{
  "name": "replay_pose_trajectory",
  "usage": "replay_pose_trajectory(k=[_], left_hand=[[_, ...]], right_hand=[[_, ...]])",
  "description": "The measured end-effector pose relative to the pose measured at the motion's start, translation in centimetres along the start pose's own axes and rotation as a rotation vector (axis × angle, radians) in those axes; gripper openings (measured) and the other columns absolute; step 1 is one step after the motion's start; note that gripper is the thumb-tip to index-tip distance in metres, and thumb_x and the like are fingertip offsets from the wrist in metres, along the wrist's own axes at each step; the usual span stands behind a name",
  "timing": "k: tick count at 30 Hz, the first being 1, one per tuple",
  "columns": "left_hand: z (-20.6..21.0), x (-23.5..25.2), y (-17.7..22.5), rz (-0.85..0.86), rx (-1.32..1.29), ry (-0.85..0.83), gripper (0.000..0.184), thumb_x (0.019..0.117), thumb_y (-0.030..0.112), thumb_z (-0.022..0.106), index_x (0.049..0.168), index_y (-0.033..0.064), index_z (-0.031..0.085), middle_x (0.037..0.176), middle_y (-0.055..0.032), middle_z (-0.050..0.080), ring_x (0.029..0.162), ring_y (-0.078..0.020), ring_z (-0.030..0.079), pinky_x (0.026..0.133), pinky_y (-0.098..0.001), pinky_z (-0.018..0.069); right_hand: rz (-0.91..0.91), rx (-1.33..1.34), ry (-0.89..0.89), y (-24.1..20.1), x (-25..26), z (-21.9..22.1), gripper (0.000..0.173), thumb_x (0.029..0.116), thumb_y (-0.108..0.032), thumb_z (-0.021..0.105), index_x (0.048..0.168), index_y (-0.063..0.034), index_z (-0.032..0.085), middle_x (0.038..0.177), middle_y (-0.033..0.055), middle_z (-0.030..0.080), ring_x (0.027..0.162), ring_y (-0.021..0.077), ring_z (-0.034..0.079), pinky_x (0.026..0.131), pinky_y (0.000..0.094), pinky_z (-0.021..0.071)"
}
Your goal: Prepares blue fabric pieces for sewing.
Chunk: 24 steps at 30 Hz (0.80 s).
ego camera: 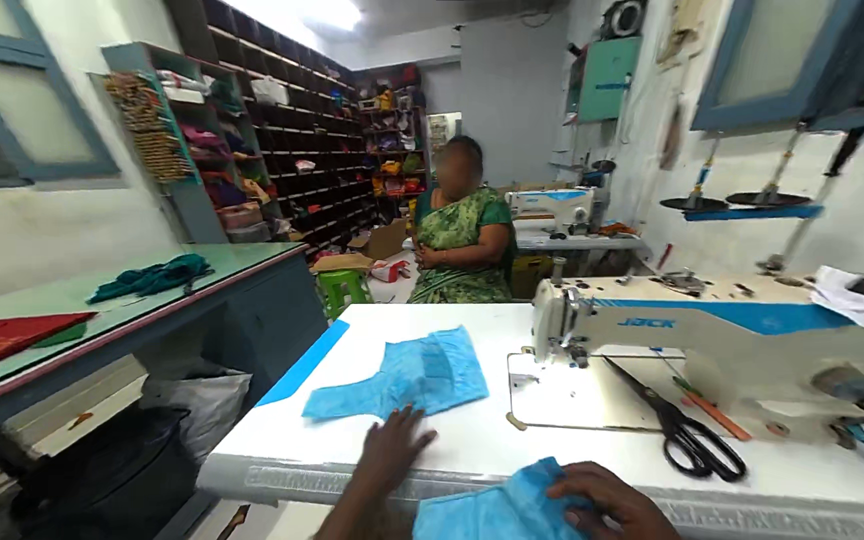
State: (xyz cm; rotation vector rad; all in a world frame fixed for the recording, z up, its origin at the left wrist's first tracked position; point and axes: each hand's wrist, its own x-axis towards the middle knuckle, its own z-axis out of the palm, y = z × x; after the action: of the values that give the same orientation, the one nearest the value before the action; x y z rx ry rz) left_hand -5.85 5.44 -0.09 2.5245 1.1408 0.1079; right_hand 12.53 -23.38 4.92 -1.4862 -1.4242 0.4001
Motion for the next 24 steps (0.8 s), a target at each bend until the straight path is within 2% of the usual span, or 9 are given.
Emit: replay_pose_trajectory(k=[3, 6, 8, 12, 14, 17, 19, 21, 24], left_hand=[[-1.2, 0.2, -0.1, 0.194, -0.159, 0.099, 0.061, 0.1102, 0.046, 0.032, 0.153, 0.006, 0.047, 0.165, -0.0201, 0.032, 0.156, -0.0403, 0.023, 0.123, -0.0683, 0.0094], [-0.6, -2.4, 2.5, 0.469, -0.615, -0.002, 0.1, 0.0991, 0.075, 0.011, 0.142, -0.0037, 0.055, 0.149, -0.016, 0.055, 0.143, -0.0245, 0.048, 0.12, -0.0453, 0.036], [0.0, -4.7, 4.3, 0.525, -0.848, -0.252, 0.113, 0.0881, 0.087, 0.016, 0.134, -0.0073, 0.059, 0.134, -0.0123, 0.067, 0.126, -0.0152, 0.062, 0.109, -0.0367, 0.0482], [0.1, -6.2, 5.3, 0.719, -0.743, -0.2, 0.093, 0.1019, 0.067, 0.03, 0.149, -0.0121, 0.039, 0.152, -0.0158, 0.051, 0.141, -0.0085, 0.047, 0.119, -0.0323, 0.0378], [-0.7, -5.9, 6.1, 0.802, -0.745, 0.007, 0.095, 0.1008, 0.069, 0.033, 0.155, -0.0081, 0.03, 0.159, -0.0114, 0.042, 0.148, -0.0069, 0.036, 0.123, -0.033, 0.0326], [-3.7, -6.0, 9.2, 0.877, -0.775, 0.32, 0.088, 0.0967, 0.068, 0.051, 0.153, 0.0026, 0.035, 0.165, -0.0042, 0.032, 0.153, -0.0058, 0.023, 0.125, -0.032, 0.0238], [-5.0, -5.7, 11.3, 0.982, -0.93, 0.425, 0.061, 0.0912, 0.051, 0.072, 0.14, 0.0179, 0.055, 0.155, 0.0071, 0.05, 0.148, -0.0027, 0.036, 0.12, -0.0242, 0.0321], [-5.7, -5.3, 11.6, 1.167, -0.878, 0.302, 0.026, 0.0954, 0.044, 0.069, 0.121, 0.0387, 0.068, 0.136, 0.0231, 0.061, 0.139, 0.0036, 0.044, 0.12, -0.0244, 0.0308], [-6.6, -5.7, 9.1, 1.071, -0.757, 0.079, 0.027, 0.0909, 0.042, 0.076, 0.117, 0.0348, 0.07, 0.121, 0.03, 0.065, 0.118, 0.0134, 0.056, 0.106, -0.0164, 0.0452]], right_hand=[[-0.212, -0.045, 0.119, -1.7, -0.5, 0.0, 0.017, 0.0934, 0.008, 0.058, 0.098, 0.0034, 0.074, 0.109, 0.0175, 0.071, 0.101, 0.0189, 0.07, 0.088, 0.0305, 0.0576], [-0.365, 0.03, 0.191, -2.8, -0.4, -0.2, 0.013, 0.0971, 0.004, 0.052, 0.09, -0.0003, 0.062, 0.1, 0.0143, 0.067, 0.103, 0.0179, 0.065, 0.09, 0.0328, 0.0519], [-0.448, 0.146, 0.211, -3.2, 0.3, -0.3, 0.013, 0.1026, -0.003, 0.048, 0.092, -0.0016, 0.054, 0.098, 0.0123, 0.063, 0.103, 0.0127, 0.063, 0.096, 0.0261, 0.0487], [-0.527, 0.523, 0.129, -4.3, 2.8, -0.5, 0.009, 0.1027, -0.005, 0.048, 0.095, -0.0026, 0.053, 0.09, 0.0018, 0.062, 0.1, 0.0013, 0.061, 0.115, 0.0308, 0.0373], [-0.557, 0.712, 0.003, -4.8, 4.6, 0.0, 0.004, 0.0942, -0.004, 0.054, 0.097, -0.0017, 0.054, 0.086, -0.0028, 0.061, 0.094, -0.0002, 0.059, 0.108, 0.0291, 0.0408], [-0.543, 0.935, -0.226, -5.7, 6.6, 1.3, 0.011, 0.0897, -0.01, 0.06, 0.097, -0.0035, 0.054, 0.083, -0.0075, 0.056, 0.085, -0.0022, 0.057, 0.088, 0.0212, 0.0471], [-0.499, 1.126, -0.384, -5.5, 7.3, 2.3, 0.01, 0.0933, -0.013, 0.062, 0.098, -0.0086, 0.054, 0.083, -0.0098, 0.055, 0.078, -0.0021, 0.056, 0.076, 0.0194, 0.0468], [-0.512, 1.303, -0.468, -5.1, 8.1, 3.5, 0.009, 0.0956, -0.018, 0.065, 0.094, -0.0179, 0.056, 0.079, -0.0135, 0.06, 0.073, -0.0022, 0.06, 0.07, 0.019, 0.0499], [-0.513, 1.215, -0.184, -4.9, 7.7, 3.1, 0.012, 0.0969, -0.002, 0.056, 0.108, -0.0065, 0.051, 0.097, -0.0021, 0.061, 0.092, 0.0043, 0.062, 0.082, 0.0238, 0.0517]])
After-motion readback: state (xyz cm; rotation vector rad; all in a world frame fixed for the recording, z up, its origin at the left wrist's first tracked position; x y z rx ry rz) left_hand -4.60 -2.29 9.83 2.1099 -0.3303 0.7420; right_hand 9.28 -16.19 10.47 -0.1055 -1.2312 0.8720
